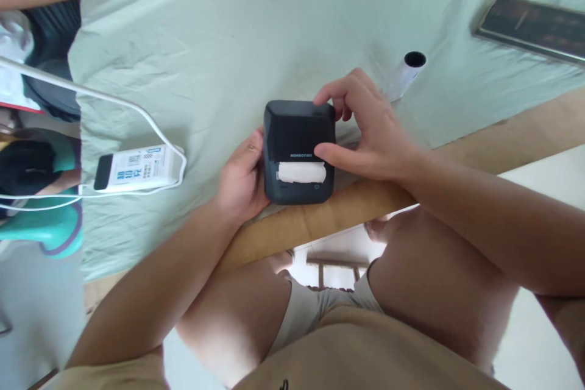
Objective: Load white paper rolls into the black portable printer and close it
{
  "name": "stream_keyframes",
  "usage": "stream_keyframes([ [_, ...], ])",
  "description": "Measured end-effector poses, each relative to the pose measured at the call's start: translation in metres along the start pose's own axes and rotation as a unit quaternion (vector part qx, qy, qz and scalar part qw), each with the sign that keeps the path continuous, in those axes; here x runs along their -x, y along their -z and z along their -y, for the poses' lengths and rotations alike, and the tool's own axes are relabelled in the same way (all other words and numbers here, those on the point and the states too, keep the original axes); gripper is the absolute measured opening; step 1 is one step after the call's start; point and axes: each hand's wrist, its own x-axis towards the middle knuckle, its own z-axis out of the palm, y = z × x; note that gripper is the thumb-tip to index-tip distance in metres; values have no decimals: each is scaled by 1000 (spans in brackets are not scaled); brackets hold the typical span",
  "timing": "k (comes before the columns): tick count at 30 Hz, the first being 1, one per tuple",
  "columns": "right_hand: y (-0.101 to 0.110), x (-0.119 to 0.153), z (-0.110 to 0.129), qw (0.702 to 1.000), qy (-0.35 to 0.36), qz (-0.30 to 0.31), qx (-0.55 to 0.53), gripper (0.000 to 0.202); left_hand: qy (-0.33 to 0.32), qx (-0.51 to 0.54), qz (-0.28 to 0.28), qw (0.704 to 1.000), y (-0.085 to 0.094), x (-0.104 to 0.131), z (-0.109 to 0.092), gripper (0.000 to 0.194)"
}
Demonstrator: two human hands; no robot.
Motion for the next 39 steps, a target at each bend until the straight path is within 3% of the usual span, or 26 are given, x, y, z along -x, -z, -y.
stream_keyframes([
  [7,7,-2,5,998,53,-33,12,53,-8,1,-11,1000,-4,0,-1,29],
  [15,-1,-1,3,989,99,-56,96,22,-12,16,-27,999,-10,-1,-3,19],
  [19,0,-2,18,991,46,-98,83,22,-17,16,-26,999,-10,-2,-1,17],
  [22,6,-5,31,986,-38,-165,-3,27,-23,21,-7,999,-6,-4,2,21],
  [25,12,-10,37,976,-70,-192,-78,20,-12,31,2,999,-3,-5,4,25],
  [28,15,-15,39,989,-80,-124,-27,3,5,38,6,999,-3,-4,3,34],
  [30,17,-18,42,993,-85,-45,75,9,9,37,7,999,-4,-4,3,40],
  [33,21,-22,48,972,-93,61,208,21,14,24,13,1000,-7,-2,2,43],
  [36,25,-22,50,961,-76,94,250,31,11,22,26,999,-8,0,2,40],
  [39,24,-20,49,964,-28,106,244,28,10,19,36,999,-8,1,2,36],
])
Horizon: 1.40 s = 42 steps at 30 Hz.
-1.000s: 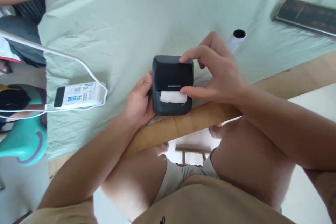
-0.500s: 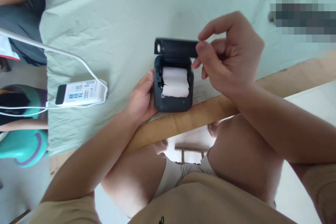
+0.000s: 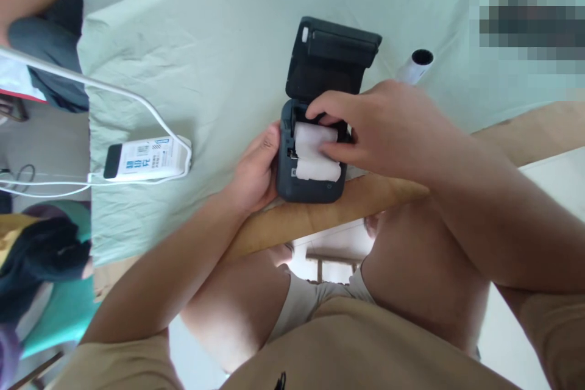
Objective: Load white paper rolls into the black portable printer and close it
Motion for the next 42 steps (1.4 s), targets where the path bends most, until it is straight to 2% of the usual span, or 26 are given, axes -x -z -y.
stream_keyframes([
  [2,0,2,3,1000,6,0,-9,31,-2,-8,-2,1000,1,0,0,35],
  [5,8,7,9,999,-18,-2,-40,46,-10,-18,-13,1000,2,0,1,34],
  [6,11,9,10,997,-25,-13,-70,49,-13,-19,-16,1000,3,-1,1,35],
  [8,15,13,7,981,-37,-77,-172,51,-19,-14,-17,1000,5,-3,3,37],
  [9,15,13,3,961,-46,-129,-239,51,-22,-11,-18,1000,7,-4,3,37],
  [11,8,12,-9,898,-67,-217,-376,47,-23,-9,-25,999,10,-5,4,35],
  [12,3,11,-16,866,-76,-249,-427,41,-21,-10,-29,999,11,-5,4,34],
  [13,-4,9,-22,855,-86,-236,-454,33,-18,-11,-33,999,12,-5,4,32],
  [15,-16,7,-33,879,-107,-216,-410,18,-17,-9,-40,999,13,-5,4,31],
  [17,-26,8,-40,919,-93,-202,-325,23,-17,-3,-42,999,12,-4,3,32],
  [20,-34,12,-46,948,-51,-183,-256,23,-15,0,-45,999,9,-3,2,35],
  [24,-36,17,-54,965,-66,-159,-197,23,-10,-2,-49,999,6,-3,1,34],
  [27,-39,17,-60,973,-85,-117,-178,29,-8,1,-42,999,5,-3,0,35],
  [31,-41,18,-60,972,-167,-33,-159,33,-18,8,-36,999,5,-3,0,43],
  [33,-39,21,-57,970,-192,-21,-150,42,-15,11,-28,999,6,-3,0,43],
  [34,-36,23,-55,970,-190,-32,-148,47,-12,11,-24,1000,6,-3,0,40],
  [36,-27,27,-54,972,-150,-102,-149,48,-10,10,-20,1000,7,-3,0,34],
  [38,-15,32,-57,960,-90,-228,-133,36,-12,1,-27,1000,9,-3,1,29],
  [40,-7,34,-66,934,-63,-338,-98,27,-18,-10,-40,999,10,-3,2,26],
  [41,-6,34,-73,927,-69,-358,-84,30,-20,-13,-44,999,10,-3,2,26],
  [42,-8,33,-80,930,-84,-348,-80,35,-22,-13,-44,999,11,-3,2,26],
])
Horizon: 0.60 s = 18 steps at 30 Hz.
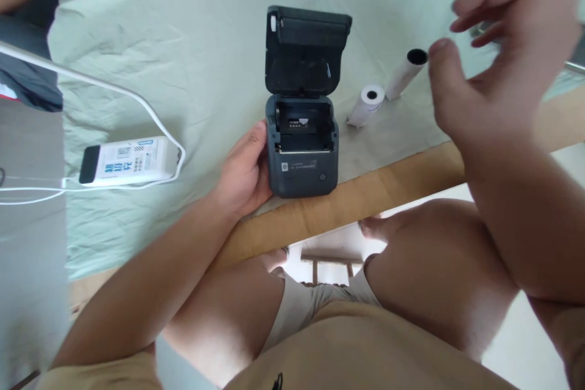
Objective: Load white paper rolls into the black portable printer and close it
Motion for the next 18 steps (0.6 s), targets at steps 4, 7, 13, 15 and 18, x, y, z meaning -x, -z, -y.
stream_keyframes([
  [4,-19,5,-33,989,-82,118,20,55,2,-1,23,1000,1,0,0,26],
  [7,-29,11,-48,986,-96,132,16,56,2,-5,23,1000,0,0,-1,25],
  [13,-29,14,-54,985,-122,116,-41,73,5,7,10,1000,-5,1,-2,33],
  [15,-32,14,-55,983,-128,133,-14,73,4,12,9,1000,-5,1,-2,32],
  [18,-34,13,-54,984,-121,133,21,68,0,10,9,1000,-4,-1,-1,26],
])
